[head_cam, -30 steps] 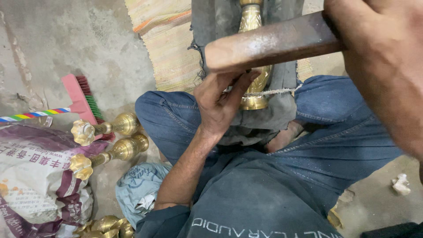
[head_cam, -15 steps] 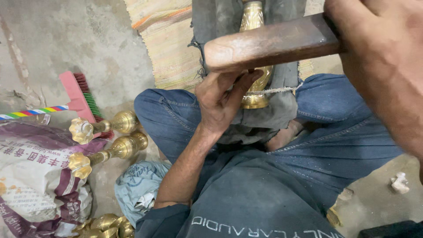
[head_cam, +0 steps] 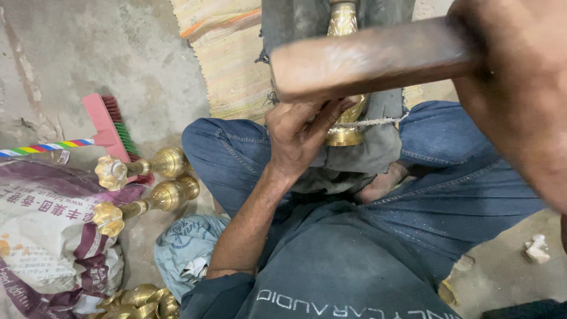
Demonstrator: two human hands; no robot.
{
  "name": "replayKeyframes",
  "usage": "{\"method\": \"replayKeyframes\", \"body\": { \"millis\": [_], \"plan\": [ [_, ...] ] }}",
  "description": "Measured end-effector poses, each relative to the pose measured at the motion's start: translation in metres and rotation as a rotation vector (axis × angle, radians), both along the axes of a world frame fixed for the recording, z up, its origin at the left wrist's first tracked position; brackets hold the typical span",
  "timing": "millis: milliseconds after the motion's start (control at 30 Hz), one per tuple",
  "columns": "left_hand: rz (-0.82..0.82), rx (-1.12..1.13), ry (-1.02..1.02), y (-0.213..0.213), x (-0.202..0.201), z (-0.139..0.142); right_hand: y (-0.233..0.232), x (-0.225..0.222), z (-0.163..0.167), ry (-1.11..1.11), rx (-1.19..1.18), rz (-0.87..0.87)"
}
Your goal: The person sits cross-legged on the floor and engraves decorative patterns into a brass vase, holding a chisel against the metal and striking it with a wooden mallet. They reposition the vase and the chisel between strikes to work on different areas of the design.
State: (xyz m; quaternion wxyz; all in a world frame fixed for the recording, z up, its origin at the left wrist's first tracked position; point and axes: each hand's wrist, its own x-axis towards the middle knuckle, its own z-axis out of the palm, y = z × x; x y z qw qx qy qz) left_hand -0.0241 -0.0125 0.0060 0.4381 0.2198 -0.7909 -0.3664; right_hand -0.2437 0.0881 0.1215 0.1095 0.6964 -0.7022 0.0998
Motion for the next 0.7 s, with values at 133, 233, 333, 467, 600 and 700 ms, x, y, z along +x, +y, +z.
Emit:
{"method": "replayKeyframes", "body": {
  "millis": [133,233,333,467,600,700],
  "plan": [
    [-0.023,0.0,-0.002,-0.001,0.001,0.001,0.005,0.002,0.002,0.049,0.022,-0.006],
    [-0.014,0.021,-0.016,-0.001,0.0,0.002,0.003,0.005,0.008,0.085,0.014,0.008],
    [-0.029,-0.004,-0.024,-0.001,0.002,0.003,-0.003,0.008,0.012,0.125,-0.011,0.031],
    [-0.006,0.057,-0.076,-0.003,0.004,0.002,-0.008,0.01,0.008,-0.393,-0.024,0.063],
    [-0.075,0.036,0.002,-0.003,0.004,-0.001,0.003,0.004,0.003,0.183,-0.021,0.015],
    [-0.039,-0.002,-0.041,-0.004,0.006,-0.004,0.005,-0.002,-0.006,0.136,-0.018,0.043]
  ]
}}
